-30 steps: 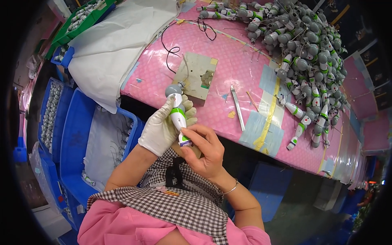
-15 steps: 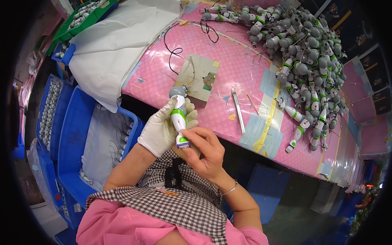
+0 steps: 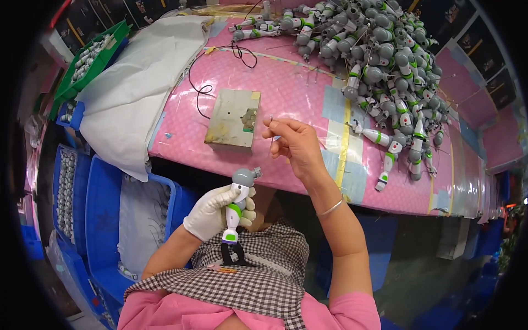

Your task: Assemble plastic toy parts and organize them into storage crates.

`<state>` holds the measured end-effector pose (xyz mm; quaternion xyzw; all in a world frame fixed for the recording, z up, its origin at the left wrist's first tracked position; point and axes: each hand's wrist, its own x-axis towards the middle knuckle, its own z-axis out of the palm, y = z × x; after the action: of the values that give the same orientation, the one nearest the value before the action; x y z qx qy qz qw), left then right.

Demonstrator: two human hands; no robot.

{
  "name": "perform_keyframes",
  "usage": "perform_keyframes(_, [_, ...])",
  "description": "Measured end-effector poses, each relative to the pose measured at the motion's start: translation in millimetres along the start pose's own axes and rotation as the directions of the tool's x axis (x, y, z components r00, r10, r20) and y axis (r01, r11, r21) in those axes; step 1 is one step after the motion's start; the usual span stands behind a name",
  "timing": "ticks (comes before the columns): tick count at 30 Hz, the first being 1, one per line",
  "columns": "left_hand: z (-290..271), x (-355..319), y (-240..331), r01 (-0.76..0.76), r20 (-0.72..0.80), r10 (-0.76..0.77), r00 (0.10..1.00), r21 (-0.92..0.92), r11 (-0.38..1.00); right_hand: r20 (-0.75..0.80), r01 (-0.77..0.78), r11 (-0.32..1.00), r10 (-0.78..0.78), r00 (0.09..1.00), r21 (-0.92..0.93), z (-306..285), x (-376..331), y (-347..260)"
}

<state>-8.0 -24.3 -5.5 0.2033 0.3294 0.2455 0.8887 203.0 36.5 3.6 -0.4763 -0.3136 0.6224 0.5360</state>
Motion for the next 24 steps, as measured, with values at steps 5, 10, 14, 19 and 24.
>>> perform_keyframes(5, [-3, 4, 2, 0.024, 0.021, -0.023, 1.000, -0.067, 0.997, 0.025, -0.098, 0.995, 0.099, 0.995, -0.022, -6, 17, 5])
perform_keyframes(10, [3, 18, 8, -0.136, -0.025, 0.136, 0.990, 0.032, 0.990, 0.035, -0.128, 0.992, 0.128, 0.991, 0.012, -12, 19, 1])
perform_keyframes(14, [-12, 25, 5, -0.128, -0.046, 0.124, 0.991, -0.094, 0.987, 0.072, -0.137, 0.988, 0.132, 0.989, 0.068, -12, 19, 7])
perform_keyframes(19, [-16, 27, -1, -0.118, -0.042, 0.113, 0.993, -0.145, 0.982, 0.109, -0.111, 0.986, 0.098, 0.989, 0.123, -16, 18, 11])
perform_keyframes(24, [-19, 27, -5, -0.099, -0.032, 0.094, 0.995, -0.235, 0.967, 0.064, -0.078, 0.996, 0.075, 0.995, 0.041, -9, 15, 13])
